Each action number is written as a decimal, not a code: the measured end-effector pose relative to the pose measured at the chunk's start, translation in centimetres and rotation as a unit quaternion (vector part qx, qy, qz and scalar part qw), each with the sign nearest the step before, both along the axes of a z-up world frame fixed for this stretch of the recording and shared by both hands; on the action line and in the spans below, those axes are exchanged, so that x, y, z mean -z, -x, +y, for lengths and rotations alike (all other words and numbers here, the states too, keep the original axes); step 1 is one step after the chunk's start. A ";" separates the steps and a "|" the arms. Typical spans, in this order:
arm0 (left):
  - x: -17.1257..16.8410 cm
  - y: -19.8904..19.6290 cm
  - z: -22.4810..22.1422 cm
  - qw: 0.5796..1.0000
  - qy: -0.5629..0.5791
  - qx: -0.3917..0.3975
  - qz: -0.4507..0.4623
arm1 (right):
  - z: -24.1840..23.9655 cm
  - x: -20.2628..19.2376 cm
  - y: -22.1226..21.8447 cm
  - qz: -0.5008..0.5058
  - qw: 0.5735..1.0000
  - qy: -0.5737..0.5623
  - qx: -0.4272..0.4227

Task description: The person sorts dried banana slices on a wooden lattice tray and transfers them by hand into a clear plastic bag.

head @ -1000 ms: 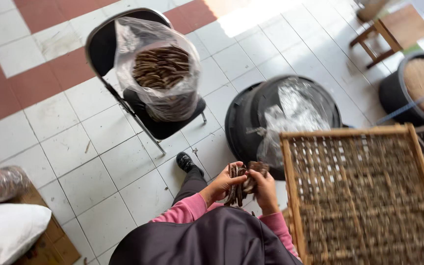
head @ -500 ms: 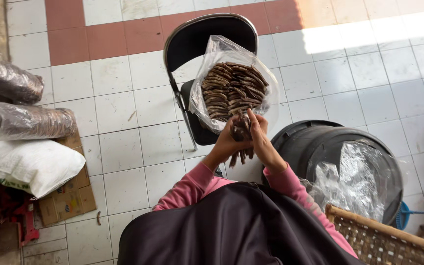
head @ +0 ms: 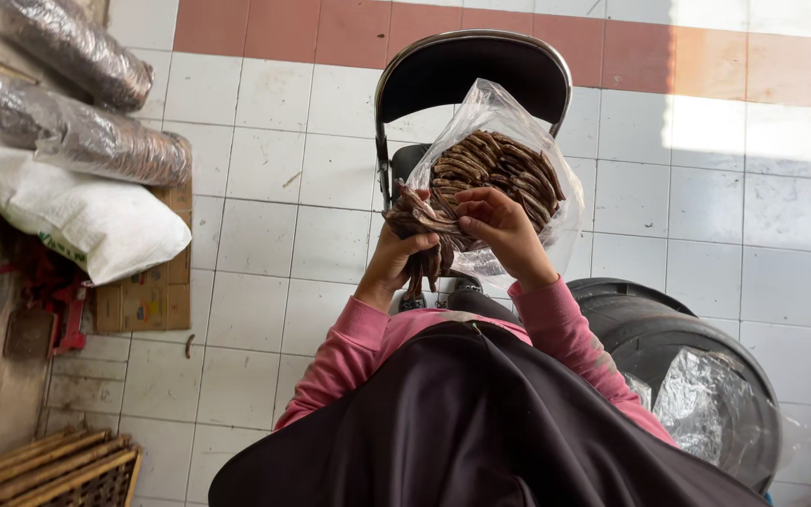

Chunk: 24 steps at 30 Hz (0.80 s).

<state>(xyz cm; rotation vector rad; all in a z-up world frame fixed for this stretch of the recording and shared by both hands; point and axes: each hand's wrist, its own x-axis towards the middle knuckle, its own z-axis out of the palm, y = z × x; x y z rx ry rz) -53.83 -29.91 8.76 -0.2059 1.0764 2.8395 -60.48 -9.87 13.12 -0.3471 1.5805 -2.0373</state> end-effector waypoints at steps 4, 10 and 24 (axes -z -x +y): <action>0.8 -0.2 1.0 0.997 -0.044 -0.061 -0.027 | 0.1 2.5 1.6 -0.154 0.980 0.127 -0.007; 0.2 -1.5 1.8 0.986 -0.070 -0.152 -0.028 | 3.4 8.2 4.7 -0.214 0.974 0.066 -0.040; 0.9 -4.4 4.8 0.966 -0.032 -0.254 -0.039 | 0.6 19.5 4.0 0.285 0.839 -0.428 -0.179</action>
